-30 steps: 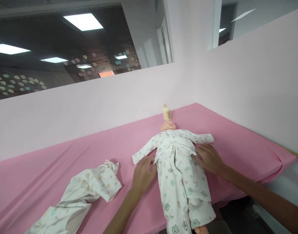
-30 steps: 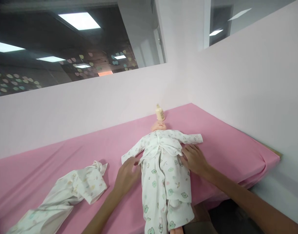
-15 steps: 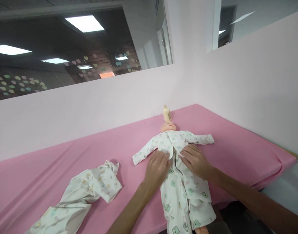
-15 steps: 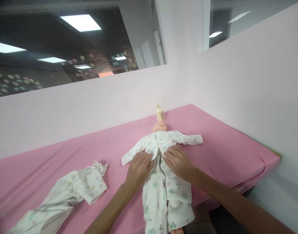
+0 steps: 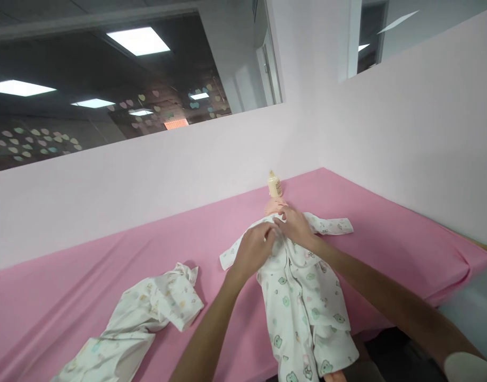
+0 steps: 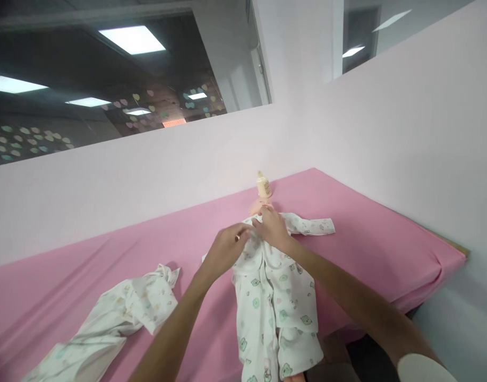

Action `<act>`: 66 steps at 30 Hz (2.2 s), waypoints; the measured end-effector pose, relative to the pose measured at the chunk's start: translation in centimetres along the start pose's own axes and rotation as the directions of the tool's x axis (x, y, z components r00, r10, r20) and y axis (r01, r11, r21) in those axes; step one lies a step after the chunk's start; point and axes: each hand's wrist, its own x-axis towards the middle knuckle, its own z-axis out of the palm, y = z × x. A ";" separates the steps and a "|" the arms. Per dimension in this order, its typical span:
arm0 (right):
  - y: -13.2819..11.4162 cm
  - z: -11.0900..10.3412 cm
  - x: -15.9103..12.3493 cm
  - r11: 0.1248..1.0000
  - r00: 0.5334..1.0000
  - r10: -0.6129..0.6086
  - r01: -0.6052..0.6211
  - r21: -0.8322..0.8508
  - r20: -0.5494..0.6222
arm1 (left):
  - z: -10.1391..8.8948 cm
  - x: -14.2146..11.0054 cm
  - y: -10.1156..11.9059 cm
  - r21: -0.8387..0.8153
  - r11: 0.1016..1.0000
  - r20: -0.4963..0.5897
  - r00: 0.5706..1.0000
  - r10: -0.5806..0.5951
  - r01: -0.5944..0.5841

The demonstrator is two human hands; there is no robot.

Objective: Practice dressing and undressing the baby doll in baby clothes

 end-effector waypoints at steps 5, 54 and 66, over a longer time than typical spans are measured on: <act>-0.5 3.1 3.2 0.979 0.991 0.115 -0.101 -0.175 0.074 | 4.2 3.9 -2.6 -0.041 0.997 -0.190 0.979 -0.077 0.071; 1.7 2.7 -1.3 0.992 0.986 0.120 -0.124 -0.025 -0.114 | 7.1 6.9 -5.8 -0.214 0.968 -0.169 0.971 -0.171 0.133; 2.7 2.1 -0.7 0.994 0.999 0.048 -0.050 0.098 0.018 | 5.7 3.3 -6.6 -0.242 0.970 -0.038 0.999 -0.019 0.010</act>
